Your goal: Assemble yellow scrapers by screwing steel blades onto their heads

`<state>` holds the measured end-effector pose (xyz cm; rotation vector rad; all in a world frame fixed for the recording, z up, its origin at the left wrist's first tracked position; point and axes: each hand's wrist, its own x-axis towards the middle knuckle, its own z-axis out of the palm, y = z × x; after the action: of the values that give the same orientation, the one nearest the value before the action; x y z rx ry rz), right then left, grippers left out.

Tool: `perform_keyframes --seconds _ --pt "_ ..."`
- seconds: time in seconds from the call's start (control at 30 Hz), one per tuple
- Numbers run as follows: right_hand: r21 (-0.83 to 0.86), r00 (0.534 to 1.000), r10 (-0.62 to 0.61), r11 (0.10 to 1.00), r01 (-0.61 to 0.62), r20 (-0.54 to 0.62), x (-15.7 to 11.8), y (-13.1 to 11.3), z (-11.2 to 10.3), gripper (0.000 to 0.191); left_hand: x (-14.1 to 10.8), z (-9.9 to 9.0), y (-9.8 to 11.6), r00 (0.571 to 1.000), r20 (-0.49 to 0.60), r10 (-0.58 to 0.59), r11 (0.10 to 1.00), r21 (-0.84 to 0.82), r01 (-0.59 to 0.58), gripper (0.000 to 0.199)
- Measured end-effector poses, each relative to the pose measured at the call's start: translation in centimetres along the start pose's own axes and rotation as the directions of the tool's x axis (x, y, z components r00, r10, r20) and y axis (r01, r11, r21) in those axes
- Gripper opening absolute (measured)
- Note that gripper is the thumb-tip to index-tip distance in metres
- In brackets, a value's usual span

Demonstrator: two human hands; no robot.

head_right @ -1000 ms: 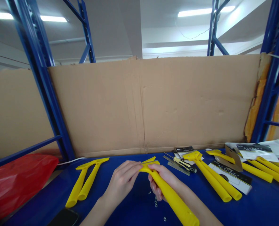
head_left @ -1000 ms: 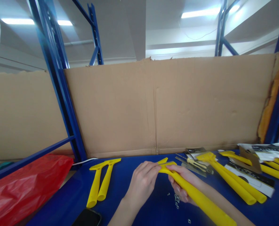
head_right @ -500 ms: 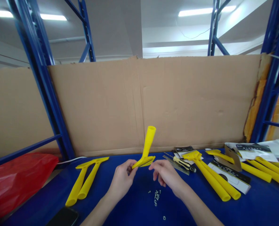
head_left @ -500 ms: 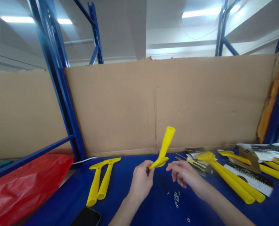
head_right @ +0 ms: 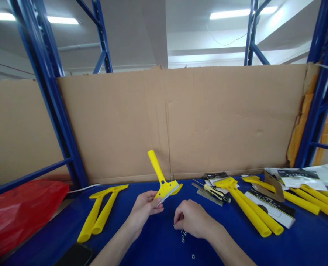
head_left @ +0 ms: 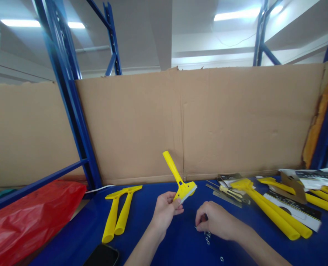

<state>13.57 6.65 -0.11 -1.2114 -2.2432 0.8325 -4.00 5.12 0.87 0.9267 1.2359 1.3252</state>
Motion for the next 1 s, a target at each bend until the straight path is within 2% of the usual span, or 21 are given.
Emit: perform_keyframes --seconds 0.23,0.4,0.67,0.77,1.0 --pt "0.073 0.976 -0.058 0.994 0.075 -0.208 0.6 -0.9 0.5 0.011 0.2 0.2 -0.3 1.0 -0.016 0.012 1.0 0.018 -0.011 0.009" --pt "0.192 0.944 -0.048 0.975 0.116 -0.327 1.5 -1.3 1.8 0.012 0.2 0.4 -0.8 0.998 0.038 0.051 0.998 0.046 -0.052 0.019" --pt "0.29 0.922 -0.003 0.949 0.125 -0.386 2.6 -0.9 2.6 0.013 0.2 0.6 -1.8 0.974 0.131 0.186 0.969 0.14 -0.204 0.025" --pt "0.287 0.925 0.01 0.952 0.108 -0.381 2.5 -1.0 2.4 0.013 0.2 0.5 -2.0 0.951 0.174 0.256 0.936 0.203 -0.289 0.022" --pt "0.225 0.92 0.047 0.973 0.045 -0.39 2.2 -1.7 2.2 0.015 0.3 0.4 -2.3 0.922 0.215 0.322 0.885 0.278 -0.374 0.01"
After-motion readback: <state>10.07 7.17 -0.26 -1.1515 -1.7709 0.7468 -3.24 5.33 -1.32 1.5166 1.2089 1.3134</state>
